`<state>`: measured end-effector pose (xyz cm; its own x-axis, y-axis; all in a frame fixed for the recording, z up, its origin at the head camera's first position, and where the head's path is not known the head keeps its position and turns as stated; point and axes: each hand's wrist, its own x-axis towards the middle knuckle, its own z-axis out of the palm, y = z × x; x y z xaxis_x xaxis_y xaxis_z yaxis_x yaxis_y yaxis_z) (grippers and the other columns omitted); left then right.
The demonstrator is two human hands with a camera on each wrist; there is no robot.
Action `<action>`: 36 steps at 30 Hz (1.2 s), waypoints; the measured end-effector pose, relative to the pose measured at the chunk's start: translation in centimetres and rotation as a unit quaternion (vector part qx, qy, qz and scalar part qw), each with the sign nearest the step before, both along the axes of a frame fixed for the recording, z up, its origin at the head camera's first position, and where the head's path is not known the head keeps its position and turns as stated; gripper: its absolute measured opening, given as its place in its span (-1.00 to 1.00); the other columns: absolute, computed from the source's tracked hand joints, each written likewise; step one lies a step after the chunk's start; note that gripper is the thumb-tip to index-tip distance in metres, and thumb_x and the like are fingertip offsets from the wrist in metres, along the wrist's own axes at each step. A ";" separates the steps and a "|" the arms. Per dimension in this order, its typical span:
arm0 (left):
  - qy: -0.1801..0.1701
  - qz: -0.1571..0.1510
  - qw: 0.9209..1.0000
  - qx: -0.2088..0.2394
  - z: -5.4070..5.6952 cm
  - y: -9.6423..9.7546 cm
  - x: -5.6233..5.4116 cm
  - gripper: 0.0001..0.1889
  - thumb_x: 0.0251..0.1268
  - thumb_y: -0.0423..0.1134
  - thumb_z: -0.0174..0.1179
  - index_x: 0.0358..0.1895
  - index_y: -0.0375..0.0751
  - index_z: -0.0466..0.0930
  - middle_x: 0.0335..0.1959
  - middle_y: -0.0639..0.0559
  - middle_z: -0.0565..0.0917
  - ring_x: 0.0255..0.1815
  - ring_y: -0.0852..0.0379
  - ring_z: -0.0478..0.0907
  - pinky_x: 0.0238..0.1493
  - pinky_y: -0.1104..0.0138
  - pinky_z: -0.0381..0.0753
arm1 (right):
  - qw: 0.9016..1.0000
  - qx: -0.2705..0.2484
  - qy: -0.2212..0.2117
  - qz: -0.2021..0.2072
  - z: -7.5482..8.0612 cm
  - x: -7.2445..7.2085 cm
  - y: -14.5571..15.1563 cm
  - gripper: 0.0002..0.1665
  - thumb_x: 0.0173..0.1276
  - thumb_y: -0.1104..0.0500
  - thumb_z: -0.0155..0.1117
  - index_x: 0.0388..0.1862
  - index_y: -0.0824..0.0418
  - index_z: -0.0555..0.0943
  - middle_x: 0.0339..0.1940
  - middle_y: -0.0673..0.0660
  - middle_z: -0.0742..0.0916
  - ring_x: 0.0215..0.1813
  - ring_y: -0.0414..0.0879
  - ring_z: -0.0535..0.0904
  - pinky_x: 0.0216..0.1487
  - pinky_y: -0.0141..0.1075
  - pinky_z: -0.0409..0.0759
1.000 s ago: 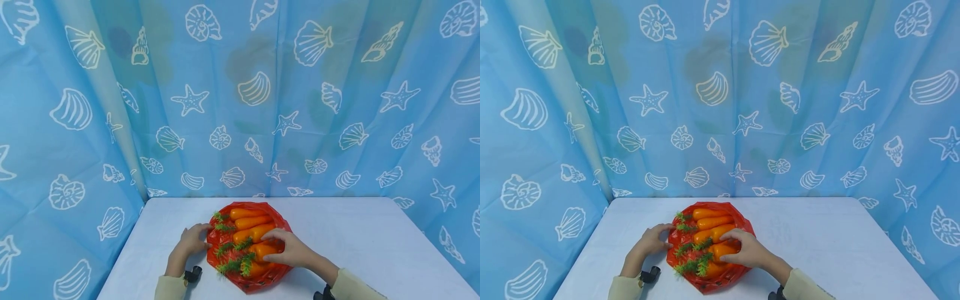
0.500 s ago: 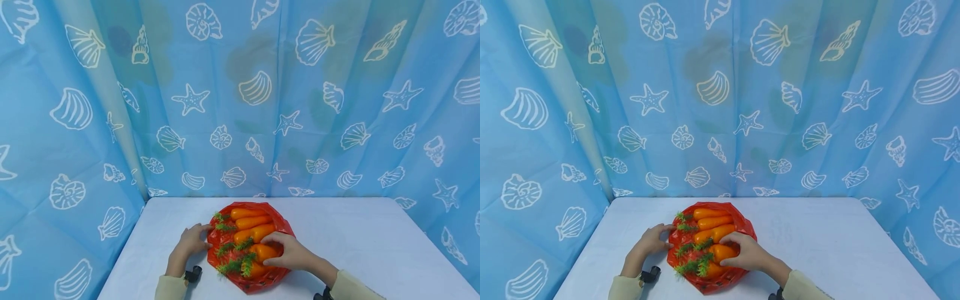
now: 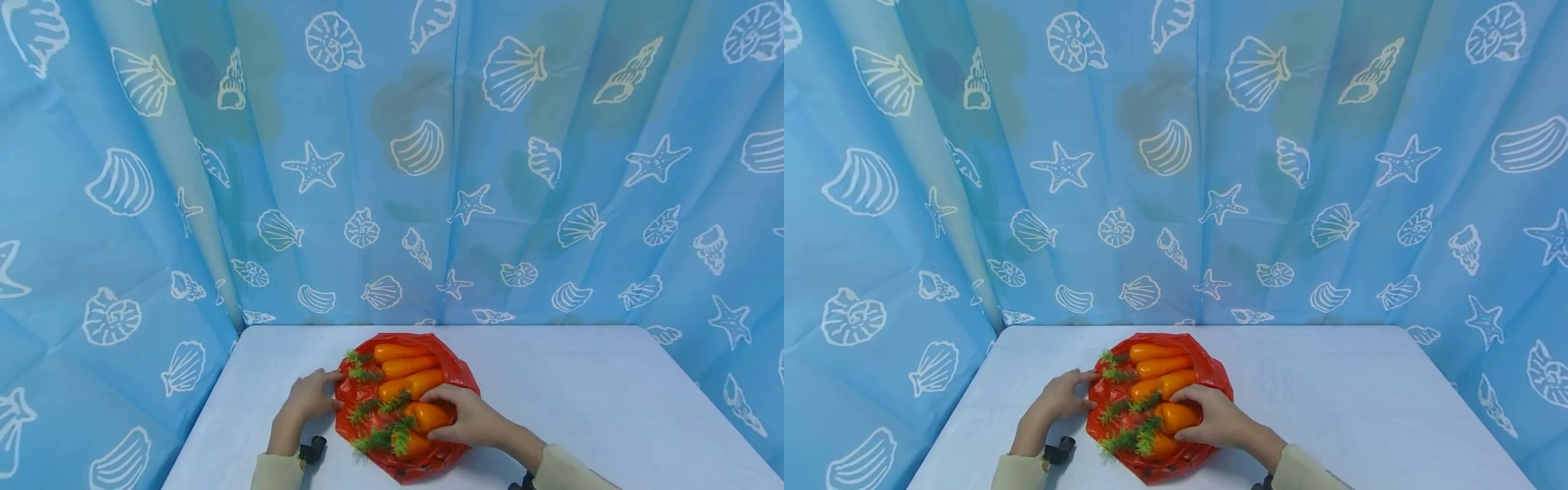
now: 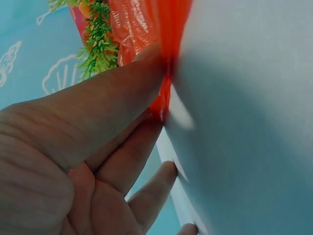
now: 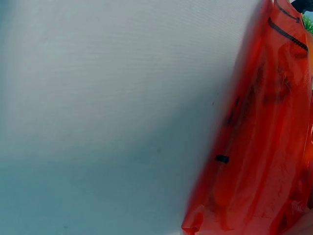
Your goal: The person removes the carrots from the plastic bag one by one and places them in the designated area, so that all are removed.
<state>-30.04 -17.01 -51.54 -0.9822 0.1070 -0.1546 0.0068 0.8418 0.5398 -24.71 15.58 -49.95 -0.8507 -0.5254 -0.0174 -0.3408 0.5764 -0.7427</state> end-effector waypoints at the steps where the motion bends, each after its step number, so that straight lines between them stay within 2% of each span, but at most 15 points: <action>1: 0.000 0.002 1.000 -0.003 0.0 -0.1 0.0 -0.43 0.02 -0.27 0.48 0.20 -0.05 0.63 0.34 -0.32 0.48 0.45 -0.40 0.24 0.44 -0.34 0.01 | 1.000 0.011 0.006 0.002 0.0 0.0 -0.1 -0.48 0.15 -0.07 0.52 0.09 -0.14 0.57 0.08 -0.14 0.65 0.11 -0.16 0.54 0.15 -0.11 0.66; 5: 0.002 0.008 1.000 -0.009 0.3 -0.5 0.1 -0.43 0.00 -0.26 0.49 0.19 -0.04 0.63 0.31 -0.31 0.50 0.41 -0.42 0.26 0.38 -0.36 0.13 | 0.998 0.056 0.032 0.013 0.2 -0.1 -0.6 -0.49 0.16 -0.07 0.51 0.09 -0.16 0.57 0.08 -0.18 0.64 0.10 -0.21 0.53 0.19 -0.10 0.63; 10: 0.018 -0.020 1.000 0.000 0.1 -0.8 0.0 -0.42 0.00 -0.28 0.49 0.20 -0.11 0.62 0.31 -0.23 0.53 0.42 -0.38 0.28 0.38 -0.34 0.17 | 0.996 0.075 0.042 0.021 0.2 -0.1 -0.9 -0.51 0.17 -0.07 0.50 0.07 -0.16 0.56 0.05 -0.20 0.64 0.08 -0.23 0.52 0.20 -0.08 0.62; 15: 0.035 -0.032 0.997 0.057 0.0 -0.8 -0.2 -0.42 0.01 -0.34 0.48 0.21 -0.09 0.61 0.40 -0.14 0.46 0.47 -0.30 0.27 0.37 -0.27 0.28 | 0.995 0.082 0.043 0.030 0.7 0.0 -1.2 -0.53 0.18 -0.04 0.50 0.05 -0.16 0.54 0.02 -0.21 0.63 0.04 -0.27 0.51 0.18 -0.15 0.63; 19: 0.056 -0.047 0.993 0.092 0.0 -0.8 -0.4 -0.48 0.03 -0.35 0.48 0.15 -0.11 0.63 0.33 -0.18 0.52 0.42 -0.28 0.35 0.35 -0.23 0.34 | 0.997 0.058 0.032 0.029 1.1 -0.1 -1.6 -0.52 0.18 -0.04 0.50 0.04 -0.13 0.52 -0.02 -0.21 0.63 0.00 -0.29 0.51 0.11 -0.27 0.64; 23: 0.041 -0.054 0.994 0.080 -0.1 -0.7 -0.4 -0.50 0.02 -0.31 0.49 0.13 -0.13 0.64 0.24 -0.16 0.59 0.36 -0.25 0.41 0.33 -0.20 0.38 | 0.999 0.034 0.017 0.033 1.7 -0.1 -1.9 -0.51 0.21 -0.06 0.47 0.08 -0.07 0.51 -0.02 -0.18 0.63 -0.02 -0.31 0.53 0.05 -0.37 0.64; 26: 0.025 -0.062 0.996 0.060 -0.4 -0.6 -0.4 -0.47 0.03 -0.29 0.48 0.16 -0.12 0.63 0.25 -0.15 0.59 0.37 -0.25 0.40 0.34 -0.19 0.38 | 0.999 0.032 0.020 0.038 2.1 -0.1 -2.0 -0.48 0.26 -0.08 0.42 0.15 -0.04 0.48 0.02 -0.16 0.64 -0.01 -0.31 0.54 0.05 -0.40 0.64; 28: 0.029 -0.073 0.996 0.051 -0.5 -0.6 -0.5 -0.47 0.04 -0.30 0.47 0.18 -0.13 0.63 0.27 -0.15 0.58 0.38 -0.25 0.39 0.34 -0.19 0.38 | 0.999 0.025 0.026 0.038 2.3 -0.1 -2.1 -0.46 0.30 -0.09 0.39 0.20 -0.03 0.46 0.05 -0.14 0.64 0.00 -0.30 0.55 0.05 -0.42 0.63; 33: 0.021 -0.088 0.995 0.041 -0.5 -0.6 -0.5 -0.45 0.04 -0.35 0.46 0.19 -0.11 0.62 0.29 -0.22 0.55 0.39 -0.31 0.37 0.34 -0.22 0.36 | 0.999 0.000 0.039 0.031 2.9 -0.2 -2.5 -0.42 0.36 -0.12 0.31 0.28 0.01 0.42 0.08 -0.11 0.64 0.03 -0.27 0.57 0.06 -0.39 0.64; 36: 0.005 -0.085 0.996 0.038 -0.4 -0.6 -0.5 -0.44 0.04 -0.36 0.45 0.20 -0.10 0.62 0.30 -0.26 0.52 0.39 -0.33 0.36 0.34 -0.23 0.35 | 0.999 -0.011 0.042 0.017 3.3 -0.2 -2.8 -0.37 0.37 -0.15 0.29 0.32 0.04 0.40 0.09 -0.09 0.65 0.05 -0.23 0.58 0.05 -0.35 0.66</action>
